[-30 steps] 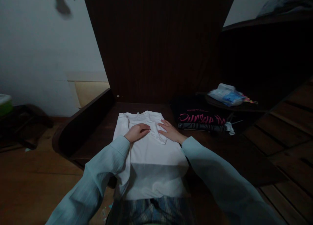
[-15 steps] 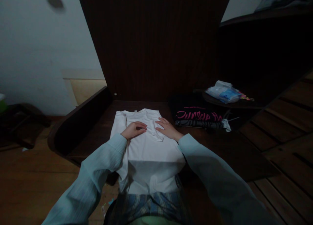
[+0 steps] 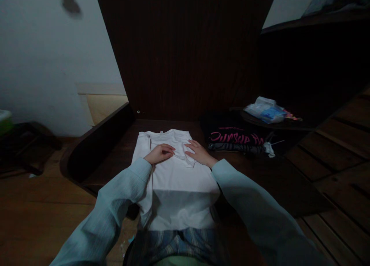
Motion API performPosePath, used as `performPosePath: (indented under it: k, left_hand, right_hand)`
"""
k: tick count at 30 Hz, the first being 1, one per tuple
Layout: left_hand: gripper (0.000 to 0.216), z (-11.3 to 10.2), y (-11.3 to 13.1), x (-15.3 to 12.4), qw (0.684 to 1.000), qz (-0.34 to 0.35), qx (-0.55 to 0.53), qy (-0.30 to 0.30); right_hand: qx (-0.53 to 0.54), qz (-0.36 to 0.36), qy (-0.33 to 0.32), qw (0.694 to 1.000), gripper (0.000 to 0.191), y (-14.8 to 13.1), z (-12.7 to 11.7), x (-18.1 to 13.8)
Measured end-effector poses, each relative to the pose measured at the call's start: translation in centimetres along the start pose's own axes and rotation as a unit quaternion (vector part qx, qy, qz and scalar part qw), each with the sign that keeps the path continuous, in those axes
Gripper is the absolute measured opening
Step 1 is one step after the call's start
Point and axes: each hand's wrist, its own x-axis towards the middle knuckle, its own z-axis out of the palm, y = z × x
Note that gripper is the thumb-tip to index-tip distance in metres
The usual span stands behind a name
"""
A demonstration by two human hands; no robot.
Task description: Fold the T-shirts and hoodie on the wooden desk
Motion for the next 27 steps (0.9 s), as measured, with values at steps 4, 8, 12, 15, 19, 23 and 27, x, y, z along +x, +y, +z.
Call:
performPosePath:
  k: [4,8,12,15,19,23,27]
  left_hand:
    - [0.02,0.07,-0.34,0.05,0.999,0.0,-0.034,0.02]
    - [0.022,-0.04,-0.33,0.04,0.997,-0.005,-0.055,0.052]
    - [0.022,-0.23,-0.22,-0.01,0.995,-0.025,-0.072,0.062]
    - [0.019,-0.38,0.01,-0.05,0.996,-0.039,-0.054,0.053]
    - [0.017,-0.5,0.49,-0.04,0.999,-0.047,-0.025,0.006]
    - [0.021,-0.44,0.58,0.02,0.999,-0.026,-0.017,0.011]
    - [0.031,-0.33,-0.06,-0.01,1.0,0.005,0.017,0.006]
  right_hand:
    - [-0.006,0.0,-0.004,1.0,0.044,-0.06,-0.07,-0.02]
    - [-0.003,0.0,-0.002,1.0,0.045,-0.15,-0.18,-0.03]
    - [0.004,0.002,-0.006,1.0,0.044,-0.12,-0.23,-0.03]
    - [0.005,0.0,-0.007,1.0,0.044,-0.01,-0.2,0.01]
    - [0.0,0.001,-0.007,1.0,0.045,0.02,-0.19,0.05]
    - [-0.005,0.0,-0.012,1.0,0.046,-0.07,-0.22,0.02]
    - [-0.005,-0.008,-0.002,1.0,0.045,0.15,0.0,0.05]
